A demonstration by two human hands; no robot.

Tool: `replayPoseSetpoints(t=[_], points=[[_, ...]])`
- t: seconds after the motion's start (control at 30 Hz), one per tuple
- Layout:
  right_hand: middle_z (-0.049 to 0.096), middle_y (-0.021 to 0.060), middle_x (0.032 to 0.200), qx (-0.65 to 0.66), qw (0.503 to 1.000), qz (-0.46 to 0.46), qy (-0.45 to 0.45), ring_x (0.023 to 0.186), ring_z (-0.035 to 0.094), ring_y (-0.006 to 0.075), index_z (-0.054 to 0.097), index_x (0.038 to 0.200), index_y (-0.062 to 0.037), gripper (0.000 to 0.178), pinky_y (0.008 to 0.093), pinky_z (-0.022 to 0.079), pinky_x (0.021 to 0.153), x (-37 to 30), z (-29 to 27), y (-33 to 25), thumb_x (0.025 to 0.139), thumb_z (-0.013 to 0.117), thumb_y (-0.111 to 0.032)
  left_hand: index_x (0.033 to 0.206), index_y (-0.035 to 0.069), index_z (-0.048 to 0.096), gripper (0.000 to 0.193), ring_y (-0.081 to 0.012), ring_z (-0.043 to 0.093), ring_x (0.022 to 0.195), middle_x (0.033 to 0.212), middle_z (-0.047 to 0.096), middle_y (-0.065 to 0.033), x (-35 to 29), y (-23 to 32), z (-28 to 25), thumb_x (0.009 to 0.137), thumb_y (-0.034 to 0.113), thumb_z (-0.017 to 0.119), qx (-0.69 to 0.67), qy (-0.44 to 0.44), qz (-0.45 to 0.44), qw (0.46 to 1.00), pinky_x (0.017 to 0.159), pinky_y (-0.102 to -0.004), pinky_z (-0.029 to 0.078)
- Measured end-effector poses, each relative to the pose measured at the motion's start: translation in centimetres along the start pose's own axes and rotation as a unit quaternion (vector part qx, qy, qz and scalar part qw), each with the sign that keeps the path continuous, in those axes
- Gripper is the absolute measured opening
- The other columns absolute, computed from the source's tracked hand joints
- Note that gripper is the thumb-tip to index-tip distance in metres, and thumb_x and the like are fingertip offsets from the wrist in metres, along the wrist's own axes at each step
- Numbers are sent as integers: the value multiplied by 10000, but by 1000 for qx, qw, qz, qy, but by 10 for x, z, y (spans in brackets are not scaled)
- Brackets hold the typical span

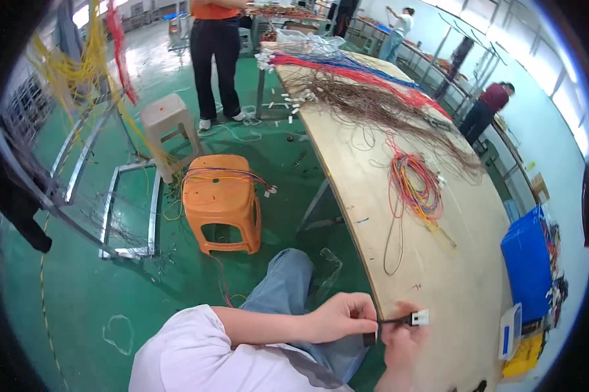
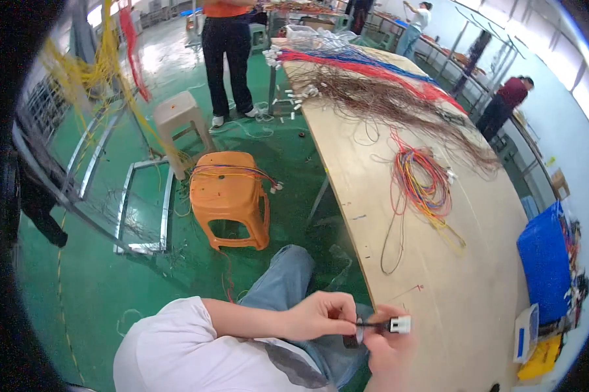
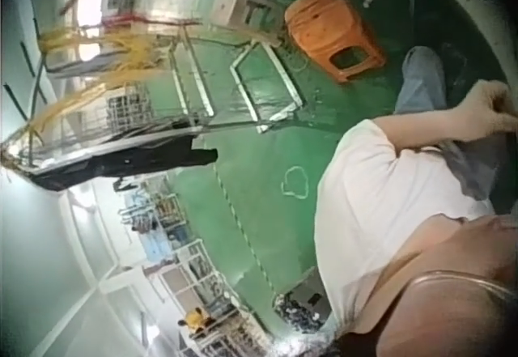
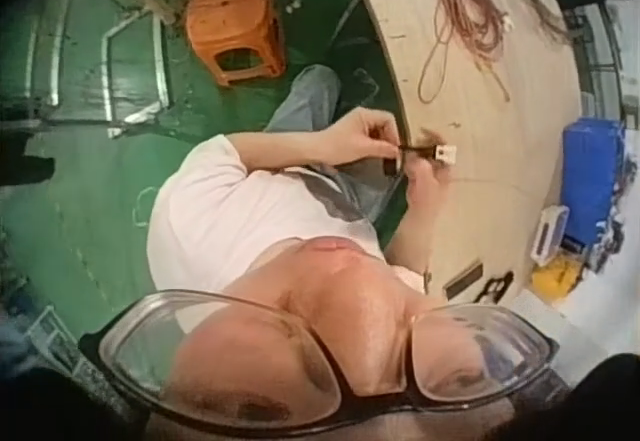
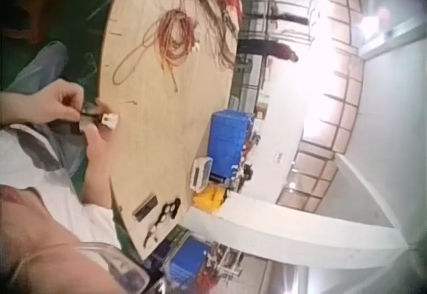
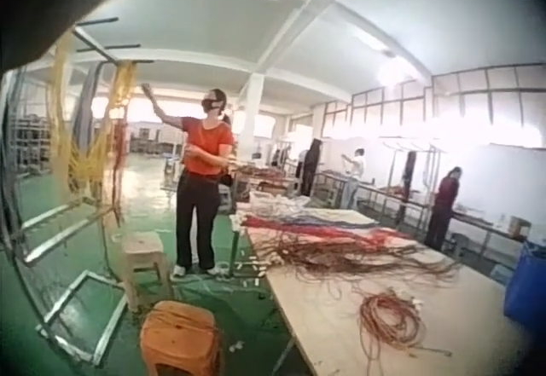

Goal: Manually wrapping electrical tape around wire harness segments and connectors.

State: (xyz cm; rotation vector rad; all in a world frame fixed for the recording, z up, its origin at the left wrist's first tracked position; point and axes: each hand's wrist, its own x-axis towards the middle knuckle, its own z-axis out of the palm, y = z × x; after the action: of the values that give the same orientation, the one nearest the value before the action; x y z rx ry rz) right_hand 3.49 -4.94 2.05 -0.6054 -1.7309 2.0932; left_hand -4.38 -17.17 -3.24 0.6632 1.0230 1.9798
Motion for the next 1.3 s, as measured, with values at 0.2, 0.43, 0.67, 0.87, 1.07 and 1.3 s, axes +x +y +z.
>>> replayPoseSetpoints(t=[0.2, 0.43, 0.67, 0.87, 1.07, 1.3], points=[[531, 56, 691, -166, 972, -153, -69, 570, 504, 98, 565, 742, 15, 64, 193, 399, 493, -2, 3, 10, 689, 595, 33, 971, 43, 364, 420, -53, 413, 576, 661, 453, 2, -4, 8, -3, 698, 154, 664, 266, 8, -52, 962, 479, -199, 335], [511, 73, 778, -252, 932, -259, -36, 675, 504, 172, 576, 705, -24, 72, 274, 405, 628, -3, 10, 9, 651, 623, -13, 934, 63, 450, 277, -64, 383, 485, 608, 401, 9, 2, 18, -2, 709, 86, 610, -230, -31, -235, 944, 412, -185, 260], [451, 78, 704, -44, 964, -264, 14, 614, 411, 123, 461, 686, -41, 110, 233, 327, 542, -13, -1, 8, 763, 510, -102, 1033, 65, 415, 612, -102, 405, 768, 1032, 379, -73, -7, 14, -9, 590, 329, 744, 1, -159, 146, 977, 616, -204, 341], [546, 81, 802, -212, 946, -241, -37, 724, 509, 125, 508, 804, 28, 110, 223, 402, 631, -12, 4, -11, 756, 556, -59, 935, 31, 405, 388, -94, 396, 582, 665, 399, -2, -3, 5, 12, 684, 151, 675, 238, 65, 67, 967, 512, -216, 343], [551, 107, 846, -204, 933, -286, -75, 742, 519, 136, 520, 807, 2, 54, 217, 421, 639, -5, 10, 1, 776, 541, -38, 995, 62, 434, 303, -31, 328, 430, 548, 370, 40, 7, 10, 4, 759, 153, 601, -120, -70, -84, 987, 379, -176, 225], [540, 115, 813, 63, 971, -228, -33, 701, 495, 144, 528, 774, -29, 41, 228, 397, 652, -16, 8, 7, 766, 567, -41, 859, 71, 448, 163, -40, 282, 450, 570, 344, 51, -8, 22, 3, 756, 110, 568, -334, -79, -101, 934, 393, -169, 176]])
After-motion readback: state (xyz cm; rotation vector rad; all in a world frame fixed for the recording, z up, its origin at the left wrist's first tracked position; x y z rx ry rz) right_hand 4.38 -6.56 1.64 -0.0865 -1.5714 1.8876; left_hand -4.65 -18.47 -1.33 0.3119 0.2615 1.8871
